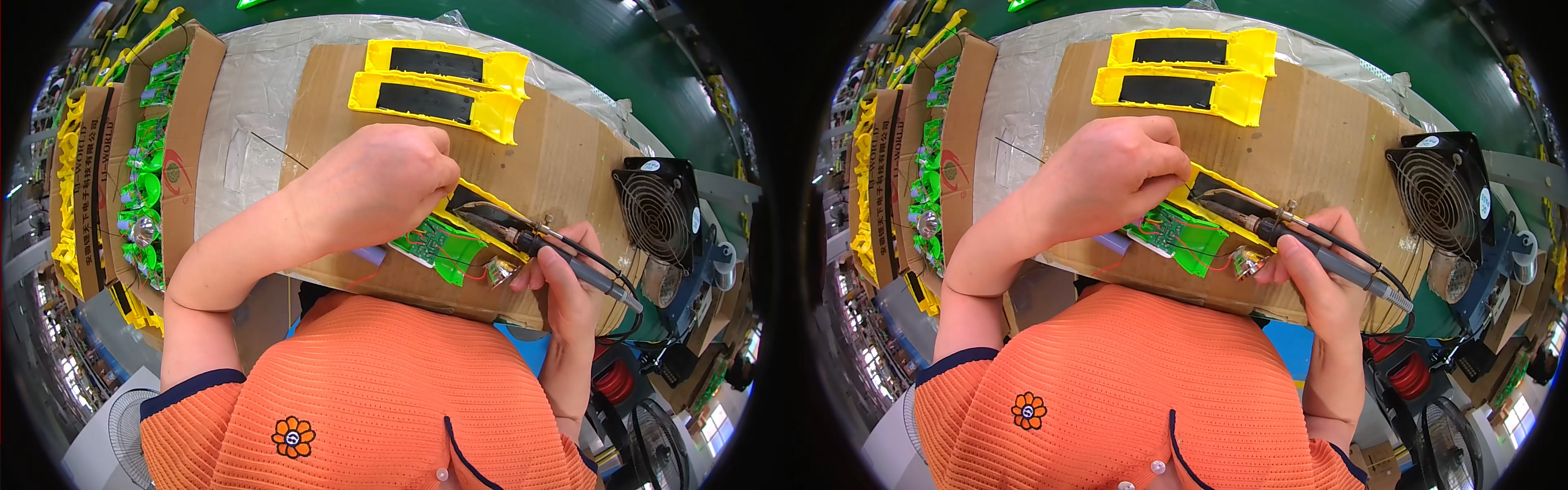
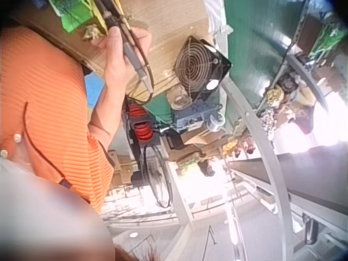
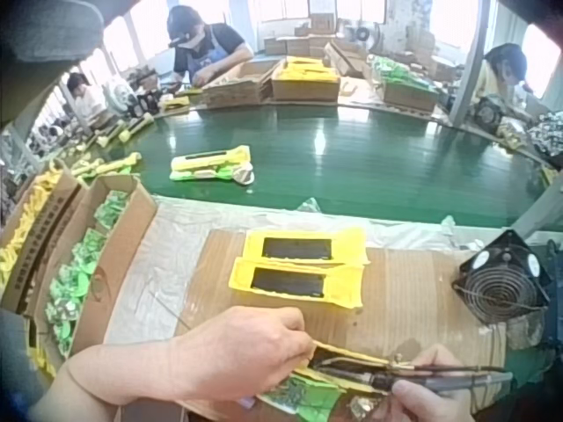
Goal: The recorder is soldering electrical wires and components onto small circuit boards for LED light assemblies on a factory line.
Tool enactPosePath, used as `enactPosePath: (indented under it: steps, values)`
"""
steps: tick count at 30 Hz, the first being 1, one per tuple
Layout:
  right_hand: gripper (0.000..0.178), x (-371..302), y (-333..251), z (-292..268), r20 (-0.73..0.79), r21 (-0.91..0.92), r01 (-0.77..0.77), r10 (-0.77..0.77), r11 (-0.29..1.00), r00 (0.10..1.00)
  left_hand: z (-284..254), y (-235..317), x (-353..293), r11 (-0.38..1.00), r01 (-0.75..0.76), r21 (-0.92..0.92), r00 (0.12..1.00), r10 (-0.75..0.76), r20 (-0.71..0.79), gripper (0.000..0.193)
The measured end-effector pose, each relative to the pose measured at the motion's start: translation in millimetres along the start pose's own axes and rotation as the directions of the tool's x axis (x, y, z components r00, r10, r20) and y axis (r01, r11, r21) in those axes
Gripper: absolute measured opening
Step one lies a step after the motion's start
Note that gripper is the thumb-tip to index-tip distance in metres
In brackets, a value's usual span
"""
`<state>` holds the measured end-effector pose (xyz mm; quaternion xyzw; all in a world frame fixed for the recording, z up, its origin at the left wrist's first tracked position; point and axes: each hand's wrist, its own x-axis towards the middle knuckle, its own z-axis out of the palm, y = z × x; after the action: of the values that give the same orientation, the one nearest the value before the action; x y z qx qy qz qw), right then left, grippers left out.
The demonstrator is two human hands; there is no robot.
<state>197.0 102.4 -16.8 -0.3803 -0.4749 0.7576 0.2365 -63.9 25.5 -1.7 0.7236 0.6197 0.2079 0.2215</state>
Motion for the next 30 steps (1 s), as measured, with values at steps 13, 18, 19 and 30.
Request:
enactPosePath:
  steps: [13, 18, 19, 30]
  values:
    - [0.015, -6.5, 6.1, -16.5, -0.011, 0.070, 0.118, -0.117, 0.991, 0.993, 1.9, -1.2, 0.5, 1.000, -0.012, 0.000, 1.000, 0.012, 0.000, 0.005]
    - [0.018, -12.9, 5.7, -26.5, -0.050, 0.059, 0.182, -0.179, 0.982, 0.983, -0.9, 1.0, 0.3, 0.999, 0.002, 0.054, 1.000, -0.003, 0.025, 0.005]
    - [0.018, -13.6, 6.0, -28.2, -0.050, 0.059, 0.182, -0.179, 0.982, 0.983, -1.6, 1.6, 0.4, 0.996, 0.010, 0.085, 0.999, -0.014, 0.040, 0.006]
    - [0.019, -19.7, 11.4, -37.5, -0.071, 0.075, 0.223, -0.218, 0.972, 0.973, -3.9, 4.7, 3.6, 0.969, -0.040, 0.244, 0.996, 0.019, 0.086, 0.007]
